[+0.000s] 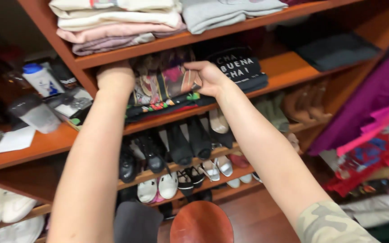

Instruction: Fold various pieces of clothing and a small bag, then place them neatly on a shelf in a closet.

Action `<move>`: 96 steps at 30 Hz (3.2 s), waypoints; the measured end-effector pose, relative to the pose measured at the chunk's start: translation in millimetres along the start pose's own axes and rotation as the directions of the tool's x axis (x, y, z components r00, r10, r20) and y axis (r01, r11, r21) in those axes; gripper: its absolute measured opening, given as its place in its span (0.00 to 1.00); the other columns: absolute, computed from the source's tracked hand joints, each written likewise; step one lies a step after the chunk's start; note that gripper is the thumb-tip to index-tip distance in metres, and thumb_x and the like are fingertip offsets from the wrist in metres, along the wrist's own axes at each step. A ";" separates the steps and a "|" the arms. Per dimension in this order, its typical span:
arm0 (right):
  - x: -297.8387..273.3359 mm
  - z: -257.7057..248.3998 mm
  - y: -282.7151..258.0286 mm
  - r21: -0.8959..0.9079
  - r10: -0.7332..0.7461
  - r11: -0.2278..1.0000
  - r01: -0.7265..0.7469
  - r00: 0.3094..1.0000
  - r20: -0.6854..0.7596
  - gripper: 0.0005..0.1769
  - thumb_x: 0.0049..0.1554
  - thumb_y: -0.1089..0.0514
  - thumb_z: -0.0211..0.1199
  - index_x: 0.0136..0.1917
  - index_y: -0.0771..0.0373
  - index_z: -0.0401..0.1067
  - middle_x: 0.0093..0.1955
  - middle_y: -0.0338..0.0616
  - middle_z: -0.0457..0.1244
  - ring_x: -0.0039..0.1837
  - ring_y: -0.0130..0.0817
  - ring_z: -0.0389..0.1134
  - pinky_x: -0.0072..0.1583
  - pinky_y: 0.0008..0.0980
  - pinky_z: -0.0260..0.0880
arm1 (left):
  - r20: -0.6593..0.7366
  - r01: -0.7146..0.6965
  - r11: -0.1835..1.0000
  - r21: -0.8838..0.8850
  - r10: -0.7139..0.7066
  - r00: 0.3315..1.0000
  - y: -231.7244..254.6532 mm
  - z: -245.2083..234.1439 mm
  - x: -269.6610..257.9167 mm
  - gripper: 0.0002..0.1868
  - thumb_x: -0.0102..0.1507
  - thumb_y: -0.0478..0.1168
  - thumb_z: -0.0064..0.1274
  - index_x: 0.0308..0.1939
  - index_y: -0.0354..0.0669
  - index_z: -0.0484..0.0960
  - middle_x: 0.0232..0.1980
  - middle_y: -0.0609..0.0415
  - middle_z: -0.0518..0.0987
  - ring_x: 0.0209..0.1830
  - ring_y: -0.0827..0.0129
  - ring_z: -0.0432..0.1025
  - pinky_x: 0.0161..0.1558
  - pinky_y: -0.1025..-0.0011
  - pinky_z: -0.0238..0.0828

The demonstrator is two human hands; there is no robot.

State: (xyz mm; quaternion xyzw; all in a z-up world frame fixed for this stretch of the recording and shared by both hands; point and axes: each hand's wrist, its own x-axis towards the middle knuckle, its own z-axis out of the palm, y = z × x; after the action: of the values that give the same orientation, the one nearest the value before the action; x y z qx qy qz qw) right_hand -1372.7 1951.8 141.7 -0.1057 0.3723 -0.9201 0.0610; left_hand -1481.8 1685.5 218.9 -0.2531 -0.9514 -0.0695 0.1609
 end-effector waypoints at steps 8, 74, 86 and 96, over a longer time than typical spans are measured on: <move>-9.5 30.7 -33.3 -0.950 -0.405 0.262 -0.168 0.875 -0.266 0.18 0.54 0.59 0.69 0.54 0.74 0.75 0.51 0.60 0.69 0.51 0.53 0.71 0.53 0.45 0.69 | -0.353 -0.041 0.983 0.181 0.104 0.930 20.2 12.8 12.9 0.24 0.68 0.45 0.44 0.68 0.42 0.74 0.71 0.41 0.70 0.70 0.50 0.65 0.67 0.54 0.61; -178.4 267.1 351.5 -0.725 -0.152 0.626 0.287 0.957 0.247 0.23 0.61 0.59 0.66 0.69 0.60 0.73 0.66 0.39 0.66 0.66 0.30 0.67 0.65 0.34 0.71 | 0.000 -0.056 -0.166 -0.984 -0.321 0.947 -52.5 -7.7 -527.1 0.43 0.72 0.65 0.29 0.80 0.36 0.57 0.83 0.46 0.59 0.85 0.56 0.52 0.79 0.55 0.47; -183.3 400.3 482.3 -0.592 0.170 0.778 0.211 0.836 0.521 0.30 0.60 0.63 0.65 0.75 0.57 0.67 0.71 0.42 0.61 0.69 0.31 0.65 0.67 0.35 0.74 | -0.112 -0.164 -0.019 -0.986 -0.654 0.748 -130.7 -58.7 -666.2 0.43 0.71 0.63 0.37 0.83 0.42 0.50 0.87 0.50 0.50 0.87 0.61 0.47 0.81 0.59 0.43; -179.6 578.2 667.7 -0.446 0.232 0.875 0.190 0.643 0.730 0.29 0.62 0.62 0.66 0.75 0.60 0.66 0.71 0.43 0.62 0.68 0.34 0.68 0.69 0.35 0.72 | -0.200 -0.170 0.125 -0.978 -0.809 0.553 -282.2 -129.7 -831.9 0.44 0.70 0.62 0.40 0.83 0.41 0.51 0.86 0.48 0.50 0.87 0.58 0.46 0.80 0.59 0.44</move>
State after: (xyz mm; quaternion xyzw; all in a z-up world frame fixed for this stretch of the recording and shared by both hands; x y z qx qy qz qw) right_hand -1037.2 1119.8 53.8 -0.4914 0.5297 -0.6632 0.1953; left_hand -906.6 1032.4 42.4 0.0085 -0.5607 -0.7676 0.3105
